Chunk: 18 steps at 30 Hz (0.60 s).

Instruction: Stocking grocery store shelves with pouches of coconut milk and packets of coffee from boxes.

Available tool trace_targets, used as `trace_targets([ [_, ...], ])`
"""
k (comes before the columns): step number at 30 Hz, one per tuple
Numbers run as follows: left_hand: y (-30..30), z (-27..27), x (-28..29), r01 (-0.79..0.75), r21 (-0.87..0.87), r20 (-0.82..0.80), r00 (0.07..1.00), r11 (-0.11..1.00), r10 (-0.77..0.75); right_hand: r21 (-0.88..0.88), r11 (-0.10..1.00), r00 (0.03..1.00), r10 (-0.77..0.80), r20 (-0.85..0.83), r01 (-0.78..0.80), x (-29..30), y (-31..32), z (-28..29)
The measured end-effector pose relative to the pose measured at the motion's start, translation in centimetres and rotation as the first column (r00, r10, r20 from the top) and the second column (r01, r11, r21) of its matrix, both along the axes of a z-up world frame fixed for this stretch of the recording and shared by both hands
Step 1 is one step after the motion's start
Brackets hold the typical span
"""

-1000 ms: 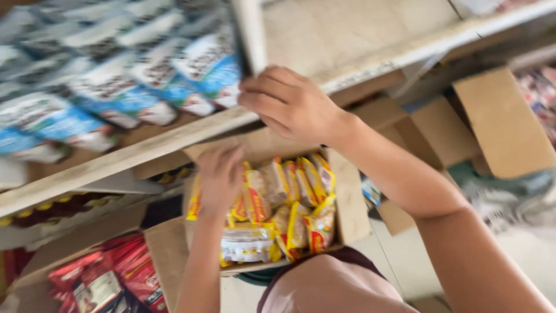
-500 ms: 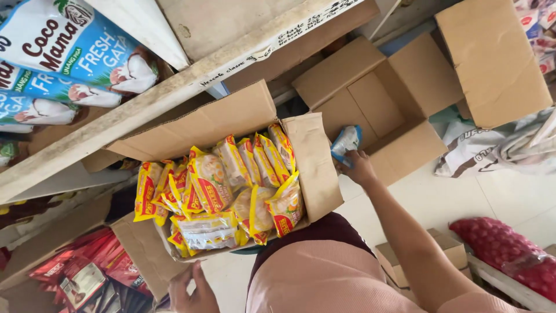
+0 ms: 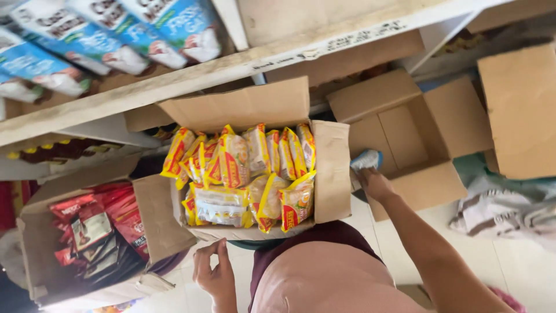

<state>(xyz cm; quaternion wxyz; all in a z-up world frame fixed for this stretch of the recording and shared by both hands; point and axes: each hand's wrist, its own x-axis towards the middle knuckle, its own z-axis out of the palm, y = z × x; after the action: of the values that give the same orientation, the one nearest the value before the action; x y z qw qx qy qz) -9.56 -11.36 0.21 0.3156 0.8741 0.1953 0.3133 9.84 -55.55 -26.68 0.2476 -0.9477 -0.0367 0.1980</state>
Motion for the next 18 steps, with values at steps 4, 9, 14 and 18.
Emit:
trace_targets([
  [4, -0.4, -0.5, -2.0, -0.077, -0.077, 0.003, 0.997, 0.994, 0.078, -0.172, 0.984, 0.998, -0.047, 0.037, 0.053, 0.1, -0.5, 1.2],
  [9, 0.7, -0.3, -2.8, -0.111, -0.142, 0.002, 0.994, 0.984, 0.112, -0.108, 0.910, 0.835, -0.314, 0.451, 0.401, 2.9, -3.6, 6.8],
  [14, 2.1, 1.3, -1.4, 0.055, -0.137, 0.065, 0.997, 0.989, -0.046, -0.031, 0.998, 0.647, -0.010, 0.762, 0.052, 1.4, 1.6, 26.5],
  [18, 2.5, 2.9, 0.4, 0.311, -0.081, 0.092, 0.948, 0.947, -0.304, -0.294, 0.955, 0.501, 0.277, 0.820, -0.048, -2.8, 8.2, 37.3],
])
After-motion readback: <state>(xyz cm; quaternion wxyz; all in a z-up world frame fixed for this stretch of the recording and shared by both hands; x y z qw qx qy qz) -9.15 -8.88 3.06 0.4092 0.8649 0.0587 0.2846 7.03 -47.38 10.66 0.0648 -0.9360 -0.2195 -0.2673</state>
